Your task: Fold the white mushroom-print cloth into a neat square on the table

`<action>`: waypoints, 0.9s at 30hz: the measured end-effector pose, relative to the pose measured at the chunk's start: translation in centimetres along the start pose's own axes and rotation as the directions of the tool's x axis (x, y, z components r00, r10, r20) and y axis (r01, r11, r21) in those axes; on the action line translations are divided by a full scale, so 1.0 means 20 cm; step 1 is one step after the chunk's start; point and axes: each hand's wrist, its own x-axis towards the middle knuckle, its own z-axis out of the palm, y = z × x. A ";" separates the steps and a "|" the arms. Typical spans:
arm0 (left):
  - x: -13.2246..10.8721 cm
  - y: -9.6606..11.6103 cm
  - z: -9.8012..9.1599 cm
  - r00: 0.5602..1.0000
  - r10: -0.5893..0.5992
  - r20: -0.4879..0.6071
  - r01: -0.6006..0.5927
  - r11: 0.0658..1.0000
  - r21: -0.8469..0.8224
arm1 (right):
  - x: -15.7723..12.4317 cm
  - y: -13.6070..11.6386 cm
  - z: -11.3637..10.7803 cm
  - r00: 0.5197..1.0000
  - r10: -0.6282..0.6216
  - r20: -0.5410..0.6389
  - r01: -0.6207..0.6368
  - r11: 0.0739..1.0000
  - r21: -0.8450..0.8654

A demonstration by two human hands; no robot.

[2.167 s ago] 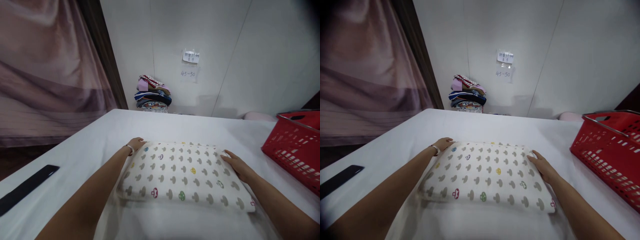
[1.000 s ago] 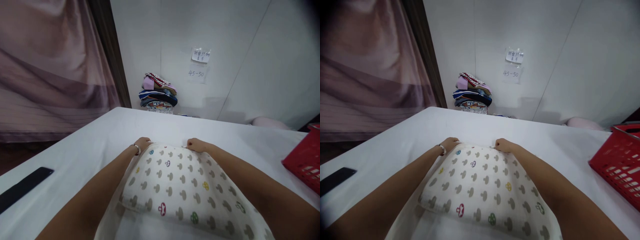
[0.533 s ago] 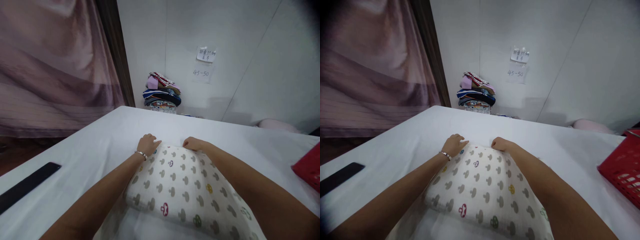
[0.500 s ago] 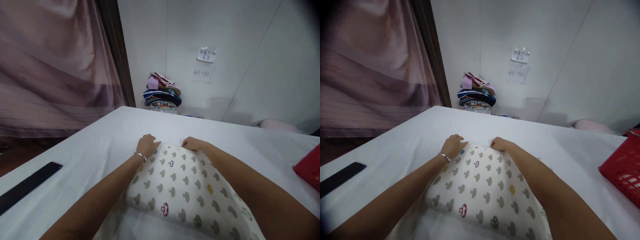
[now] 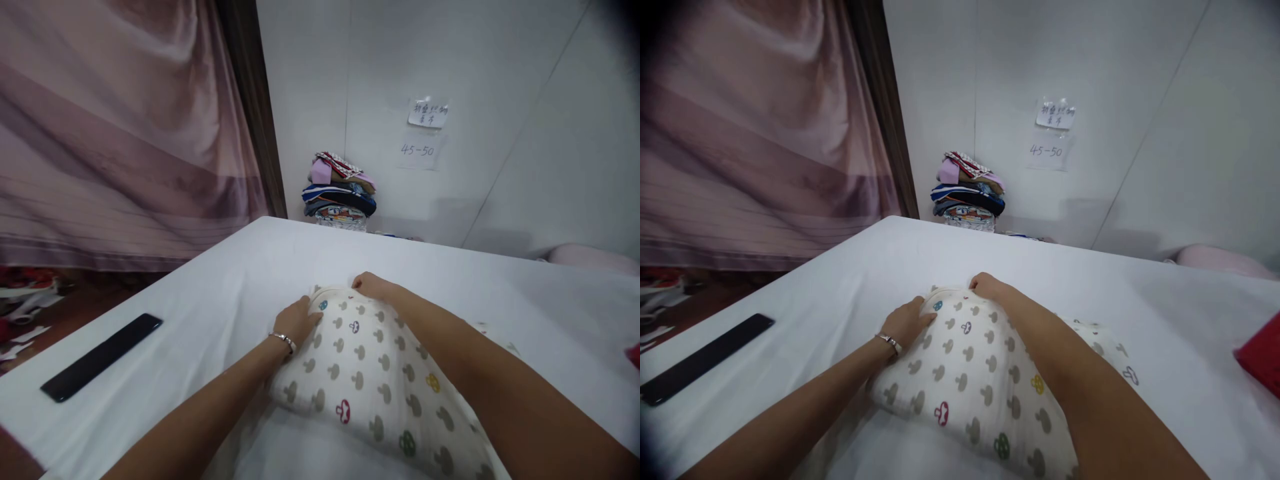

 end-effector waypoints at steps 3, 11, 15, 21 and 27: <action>0.01 -0.02 0.02 1.000 -0.007 0.012 0.007 1.000 -0.025 | 0.00 0.01 0.01 0.997 0.022 -0.069 -0.022 1.000 -0.003; 0.00 -0.06 -0.04 0.989 -0.098 0.108 0.132 0.920 -0.369 | 0.04 0.00 -0.02 0.999 0.030 0.026 -0.029 0.999 -0.022; -0.12 -0.10 -0.06 0.992 -0.080 0.096 0.110 0.922 -0.371 | 0.07 -0.06 -0.02 0.996 0.017 0.083 -0.016 1.000 -0.006; -0.38 -0.19 -0.06 0.987 -0.103 0.120 0.143 0.905 -0.400 | 0.13 -0.17 0.03 0.991 0.002 0.135 -0.004 1.000 0.015; -0.52 -0.19 -0.02 0.978 -0.176 0.112 0.209 0.817 -0.537 | 0.17 -0.26 0.08 0.992 -0.023 0.126 0.019 0.999 0.036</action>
